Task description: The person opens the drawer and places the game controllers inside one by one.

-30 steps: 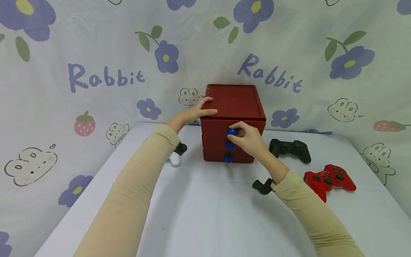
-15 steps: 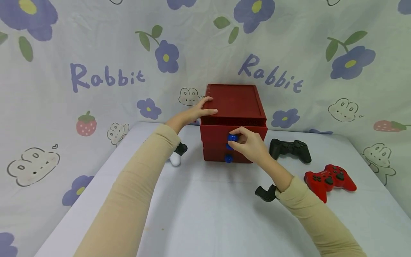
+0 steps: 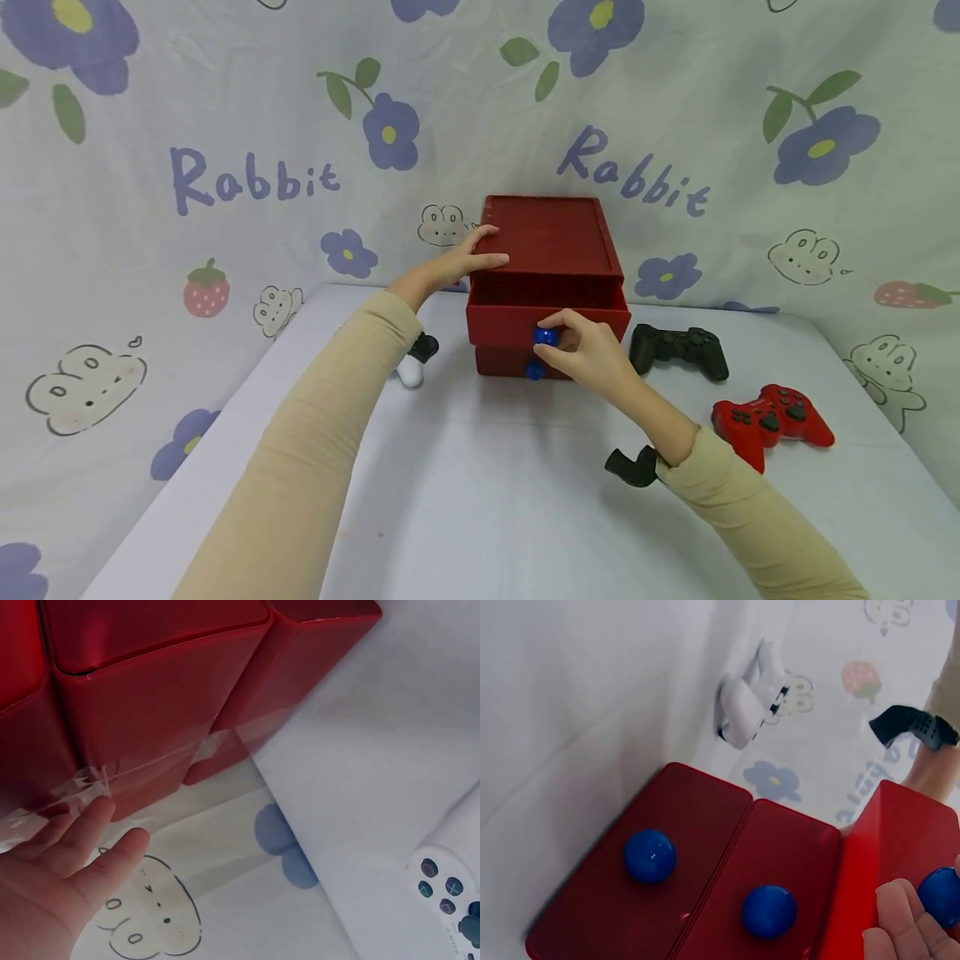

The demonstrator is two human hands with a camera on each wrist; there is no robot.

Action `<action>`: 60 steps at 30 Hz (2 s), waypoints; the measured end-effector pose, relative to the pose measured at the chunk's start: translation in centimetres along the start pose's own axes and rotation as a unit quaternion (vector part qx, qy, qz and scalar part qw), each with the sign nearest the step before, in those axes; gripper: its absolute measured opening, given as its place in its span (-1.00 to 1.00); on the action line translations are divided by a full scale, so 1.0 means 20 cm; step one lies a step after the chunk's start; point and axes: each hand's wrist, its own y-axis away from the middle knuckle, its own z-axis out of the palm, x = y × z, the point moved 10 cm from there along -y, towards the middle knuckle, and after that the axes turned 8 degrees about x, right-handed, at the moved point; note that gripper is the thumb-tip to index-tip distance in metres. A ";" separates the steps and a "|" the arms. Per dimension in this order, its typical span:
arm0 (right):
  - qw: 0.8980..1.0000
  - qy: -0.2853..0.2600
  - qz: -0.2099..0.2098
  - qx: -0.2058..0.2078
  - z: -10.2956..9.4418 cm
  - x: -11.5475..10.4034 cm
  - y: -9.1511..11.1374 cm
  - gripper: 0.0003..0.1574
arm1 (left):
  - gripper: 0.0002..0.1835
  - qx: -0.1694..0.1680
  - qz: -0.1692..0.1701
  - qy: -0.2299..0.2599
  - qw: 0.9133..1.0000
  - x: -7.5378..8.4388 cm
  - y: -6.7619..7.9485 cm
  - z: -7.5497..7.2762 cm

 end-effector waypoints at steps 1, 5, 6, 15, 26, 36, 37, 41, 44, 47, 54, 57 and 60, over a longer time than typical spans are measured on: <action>1.000 0.000 -0.002 -0.002 0.00 0.00 0.01 -0.63 | -0.25 -0.001 0.000 0.000 1.000 0.00 0.00 0.00; 1.000 -0.003 -0.014 -0.005 0.00 -0.02 0.02 -0.65 | -0.25 0.001 -0.008 -0.009 1.000 -0.01 0.00 0.00; 1.000 -0.004 -0.016 -0.005 0.00 -0.02 0.03 -0.66 | -0.26 0.002 -0.010 -0.010 1.000 -0.01 0.00 -0.01; 1.000 -0.004 -0.018 -0.022 -0.01 -0.03 0.09 -0.65 | -0.25 0.008 -0.031 -0.025 0.999 -0.02 -0.01 -0.01; 0.999 0.000 -0.032 -0.029 0.00 -0.05 0.15 -0.66 | -0.25 0.007 -0.033 -0.028 0.999 -0.02 -0.01 -0.01; 0.999 -0.006 -0.045 -0.028 0.00 -0.07 0.22 -0.70 | -0.26 0.008 -0.034 -0.020 0.999 -0.01 0.00 -0.01; 0.999 -0.007 -0.046 -0.028 0.00 -0.07 0.23 -0.70 | -0.26 0.008 -0.033 -0.019 0.999 -0.02 0.00 -0.01; 0.998 -0.008 -0.047 -0.030 0.00 -0.08 0.26 -0.69 | -0.26 0.008 -0.031 -0.018 0.999 -0.02 0.00 -0.01; 0.998 -0.008 -0.050 -0.036 0.00 -0.09 0.28 -0.69 | -0.27 0.009 -0.033 -0.017 0.999 -0.02 -0.01 -0.01; 0.998 -0.010 -0.056 -0.040 0.00 -0.10 0.30 -0.70 | -0.27 0.009 -0.032 -0.015 0.999 -0.02 -0.01 -0.01; 0.997 -0.010 -0.069 -0.041 0.00 -0.12 0.35 -0.67 | -0.28 0.009 -0.033 -0.016 0.999 -0.02 -0.01 -0.01; 0.996 -0.011 -0.081 -0.042 0.01 -0.13 0.36 -0.67 | -0.28 0.009 -0.032 -0.014 0.999 -0.02 -0.02 -0.01; 0.995 -0.013 -0.089 -0.042 0.02 -0.13 0.38 -0.67 | -0.28 0.010 -0.032 -0.013 0.999 -0.02 -0.02 -0.01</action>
